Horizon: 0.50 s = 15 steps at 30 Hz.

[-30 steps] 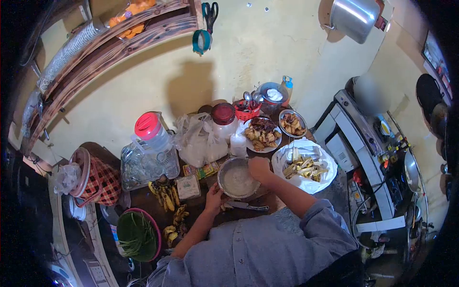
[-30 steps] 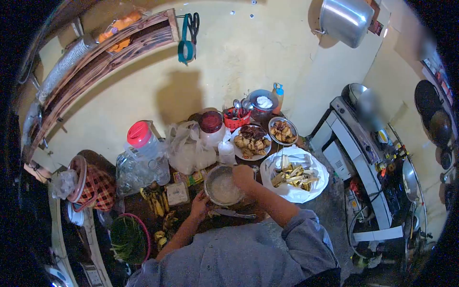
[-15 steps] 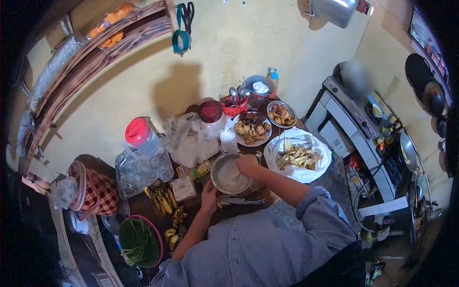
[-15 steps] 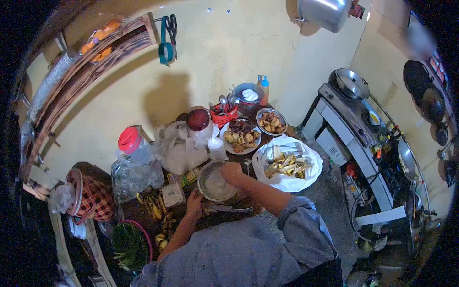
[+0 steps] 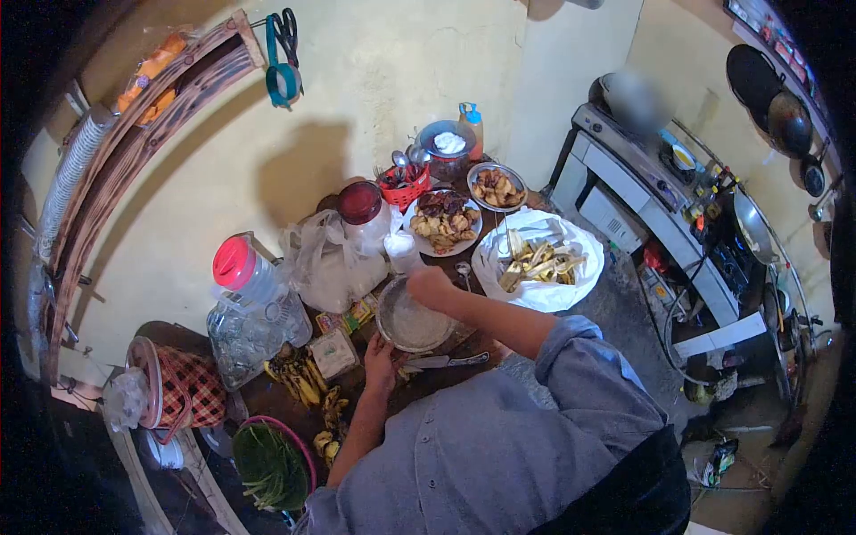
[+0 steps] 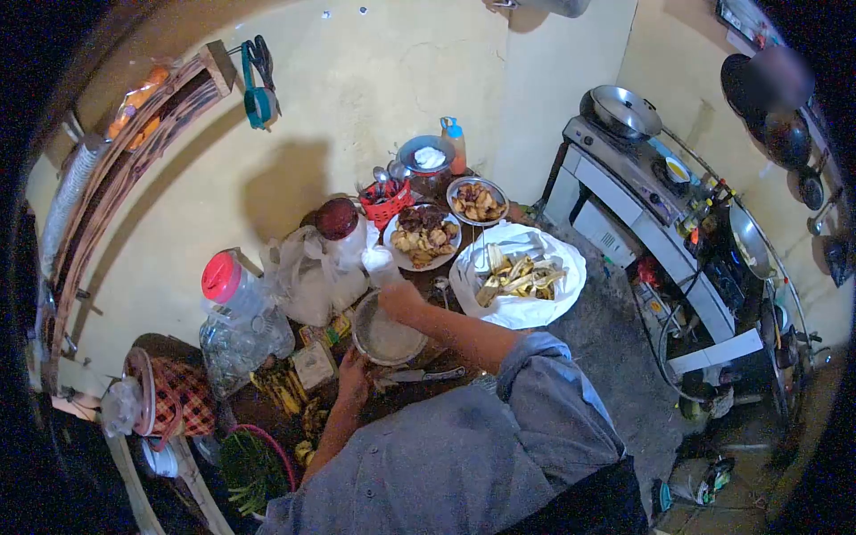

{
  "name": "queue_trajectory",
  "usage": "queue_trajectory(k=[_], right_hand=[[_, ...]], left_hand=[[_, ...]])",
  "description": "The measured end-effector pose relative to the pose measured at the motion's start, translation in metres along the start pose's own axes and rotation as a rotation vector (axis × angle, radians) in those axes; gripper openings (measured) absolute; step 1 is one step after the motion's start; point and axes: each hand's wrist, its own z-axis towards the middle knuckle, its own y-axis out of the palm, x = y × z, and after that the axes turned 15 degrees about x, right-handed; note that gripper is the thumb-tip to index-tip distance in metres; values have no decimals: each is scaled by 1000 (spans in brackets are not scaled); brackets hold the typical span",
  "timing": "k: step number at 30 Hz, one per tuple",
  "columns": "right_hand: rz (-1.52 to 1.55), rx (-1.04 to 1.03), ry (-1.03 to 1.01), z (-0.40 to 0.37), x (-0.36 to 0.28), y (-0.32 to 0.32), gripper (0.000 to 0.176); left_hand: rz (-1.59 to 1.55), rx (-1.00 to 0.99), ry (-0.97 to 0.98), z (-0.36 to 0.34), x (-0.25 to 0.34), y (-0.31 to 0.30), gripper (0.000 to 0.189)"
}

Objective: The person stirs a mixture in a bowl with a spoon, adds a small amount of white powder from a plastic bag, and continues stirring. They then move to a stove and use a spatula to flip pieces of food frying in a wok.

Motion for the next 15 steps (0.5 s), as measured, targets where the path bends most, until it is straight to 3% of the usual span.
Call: queue_trajectory(k=[4,6,10,12,13,15], right_hand=[[22,-204,-126,6,2,-5,9],[103,221,-482,19,15,-10,13],[351,339,-500,28,16,-17,9],[226,330,-712,30,23,-18,10],[227,333,-707,31,25,-17,10],[27,-14,-770,35,31,-17,14]], left_hand=[[-4,2,-6,0,2,1,42],[-34,-25,-23,1,0,0,43],[-9,-8,-21,7,-5,-4,47],[-28,-17,-13,9,-5,-4,49],[-22,-17,-12,8,-4,-4,49],[0,3,-14,5,-1,-1,48]])
